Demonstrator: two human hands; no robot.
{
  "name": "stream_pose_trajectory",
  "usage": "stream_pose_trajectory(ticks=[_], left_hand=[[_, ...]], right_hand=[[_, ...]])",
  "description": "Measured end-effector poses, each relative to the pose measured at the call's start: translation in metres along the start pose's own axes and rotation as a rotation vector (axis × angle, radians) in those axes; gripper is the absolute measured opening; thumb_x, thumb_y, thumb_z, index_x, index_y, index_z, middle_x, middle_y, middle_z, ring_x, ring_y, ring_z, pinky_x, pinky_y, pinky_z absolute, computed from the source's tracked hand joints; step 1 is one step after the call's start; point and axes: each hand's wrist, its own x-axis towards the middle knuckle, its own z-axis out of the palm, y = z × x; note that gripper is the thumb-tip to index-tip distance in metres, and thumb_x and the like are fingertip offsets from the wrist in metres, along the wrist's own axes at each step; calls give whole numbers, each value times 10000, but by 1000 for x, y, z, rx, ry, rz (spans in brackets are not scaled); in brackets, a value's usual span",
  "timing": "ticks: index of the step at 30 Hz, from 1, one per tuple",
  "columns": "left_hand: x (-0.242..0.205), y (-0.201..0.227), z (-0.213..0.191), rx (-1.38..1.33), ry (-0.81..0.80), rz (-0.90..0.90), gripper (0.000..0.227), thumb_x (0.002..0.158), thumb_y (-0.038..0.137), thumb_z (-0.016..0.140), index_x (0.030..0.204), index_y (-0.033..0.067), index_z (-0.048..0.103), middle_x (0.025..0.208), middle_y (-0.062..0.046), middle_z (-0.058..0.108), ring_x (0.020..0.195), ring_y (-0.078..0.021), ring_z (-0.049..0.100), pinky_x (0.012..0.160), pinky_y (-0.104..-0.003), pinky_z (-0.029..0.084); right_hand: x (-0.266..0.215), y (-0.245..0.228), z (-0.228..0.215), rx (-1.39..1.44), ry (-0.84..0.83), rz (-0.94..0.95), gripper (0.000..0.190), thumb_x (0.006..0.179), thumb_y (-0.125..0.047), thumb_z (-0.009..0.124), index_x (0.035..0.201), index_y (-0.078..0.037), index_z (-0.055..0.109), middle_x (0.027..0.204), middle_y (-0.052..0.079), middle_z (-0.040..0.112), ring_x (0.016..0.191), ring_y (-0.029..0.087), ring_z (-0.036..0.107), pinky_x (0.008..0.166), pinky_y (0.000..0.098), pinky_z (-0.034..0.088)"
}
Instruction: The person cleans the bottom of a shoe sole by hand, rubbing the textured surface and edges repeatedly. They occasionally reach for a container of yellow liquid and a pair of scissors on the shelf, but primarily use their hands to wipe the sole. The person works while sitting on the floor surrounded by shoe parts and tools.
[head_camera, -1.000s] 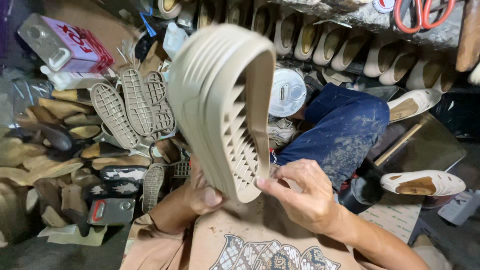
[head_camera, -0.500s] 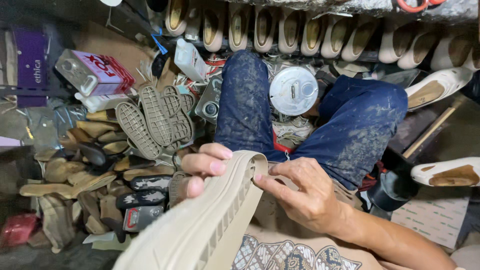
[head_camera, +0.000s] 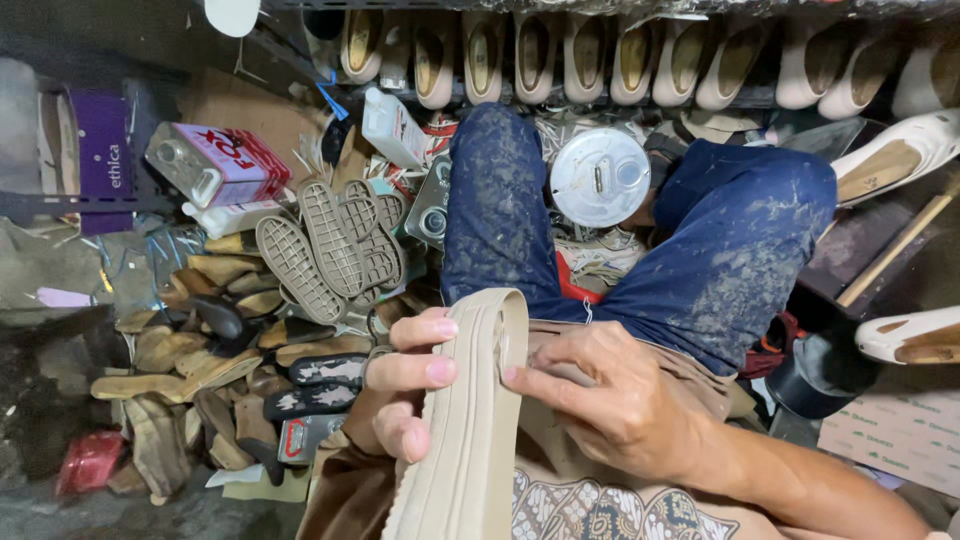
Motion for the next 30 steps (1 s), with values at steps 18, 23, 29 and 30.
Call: stream_pose_trajectory(ticks=[18,23,29,30], left_hand=[[-3,-65,21,364,334,302,412,951,206,604,1356,146,569,1289,54,555,933,-167,504,785,-385,514],[-36,-72,-12,-166,381,-756,907,733,246,589,1576,48,318,1470,-174,513,1347,-332,546,1148,-519,495],[-23,-98,-12,-874,1011,-1340,624,916,414,586,1312,-68,606,1171,-256,699,1046,-387,680,938,-517,559],[-24,-98,-11,-887,1019,-1329,624,916,414,586,1312,-68,606,1171,-256,699,1046,-387,680,938,-517,559]], right_hand=[[10,9,-26,322,-152,96,349,986,-83,490,1285,-108,668,1056,82,627,918,234,649,811,369,477],[39,74,-78,-54,217,286,569,993,161,540,1526,104,349,1169,201,660,910,265,715,912,348,608],[107,211,-115,-1081,-150,224,744,1005,-594,679,1525,-62,680,1565,369,347,1443,517,208,1047,734,311],[116,217,-114,-1090,-158,211,744,1005,-594,679,1525,-62,680,1565,369,347,1443,517,208,1047,734,311]])
